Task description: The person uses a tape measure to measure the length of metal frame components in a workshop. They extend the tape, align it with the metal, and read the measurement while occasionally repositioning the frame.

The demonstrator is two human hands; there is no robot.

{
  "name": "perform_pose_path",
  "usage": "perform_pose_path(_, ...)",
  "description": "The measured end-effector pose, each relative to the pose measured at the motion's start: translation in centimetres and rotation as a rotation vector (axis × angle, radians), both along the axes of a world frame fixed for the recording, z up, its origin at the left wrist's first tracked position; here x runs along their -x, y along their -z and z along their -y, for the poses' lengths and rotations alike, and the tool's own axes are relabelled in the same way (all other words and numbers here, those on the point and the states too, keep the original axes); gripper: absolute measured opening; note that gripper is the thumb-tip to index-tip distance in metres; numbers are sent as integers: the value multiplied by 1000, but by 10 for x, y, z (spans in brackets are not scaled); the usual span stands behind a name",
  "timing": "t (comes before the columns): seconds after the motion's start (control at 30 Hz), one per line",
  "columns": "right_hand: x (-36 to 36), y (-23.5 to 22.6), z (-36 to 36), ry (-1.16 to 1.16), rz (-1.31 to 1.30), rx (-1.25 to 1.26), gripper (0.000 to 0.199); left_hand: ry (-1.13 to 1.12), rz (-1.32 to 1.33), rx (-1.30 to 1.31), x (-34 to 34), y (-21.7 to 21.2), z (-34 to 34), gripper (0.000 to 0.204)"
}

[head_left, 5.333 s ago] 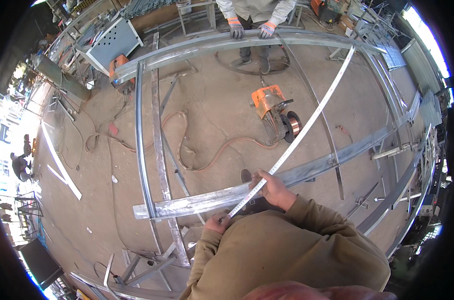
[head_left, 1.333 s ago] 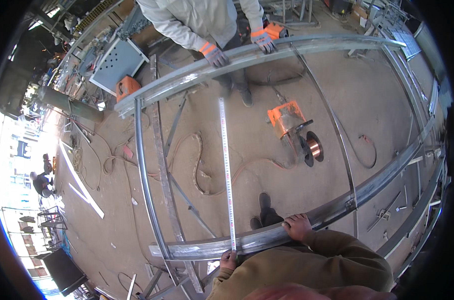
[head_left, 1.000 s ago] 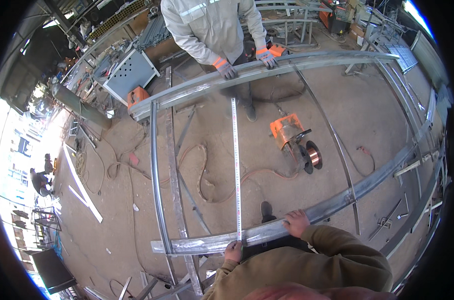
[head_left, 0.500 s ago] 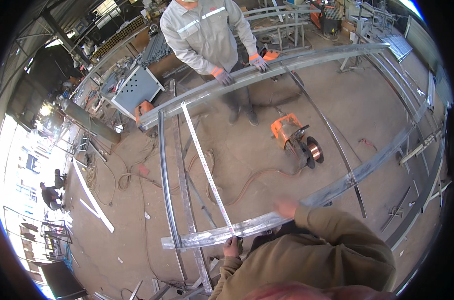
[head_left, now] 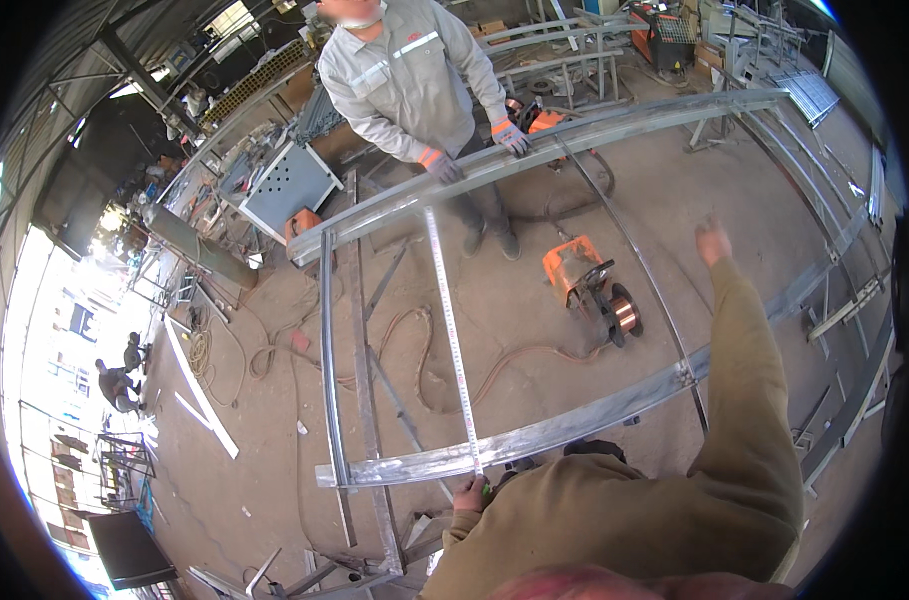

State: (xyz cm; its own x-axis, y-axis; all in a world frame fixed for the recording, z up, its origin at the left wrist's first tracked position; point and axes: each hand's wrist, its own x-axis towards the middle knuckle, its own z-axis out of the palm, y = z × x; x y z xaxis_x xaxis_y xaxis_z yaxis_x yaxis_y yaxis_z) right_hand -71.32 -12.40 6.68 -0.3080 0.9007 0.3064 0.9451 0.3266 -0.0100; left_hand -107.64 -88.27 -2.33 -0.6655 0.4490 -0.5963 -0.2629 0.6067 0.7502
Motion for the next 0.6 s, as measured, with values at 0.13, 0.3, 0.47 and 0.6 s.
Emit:
perform_pose_path(0.13, 3, 76, 110, 51, -193, 413, 70, 83, -137, 84, -15, 0, -20, 37)
perform_pose_path(0.3, 16, 58, 264, 4, -66, 643, 90, -8, -201, 96, -18, -6, -51, 40)
perform_pose_path(0.47, 11, 55, 282, 153, -220, 446, 76, -101, -149, 50, -16, -16, -82, 38)
perform_pose_path(0.6, -15, 89, 269, 241, -112, 536, 61, -134, -125, 19, -22, -16, -97, 37)
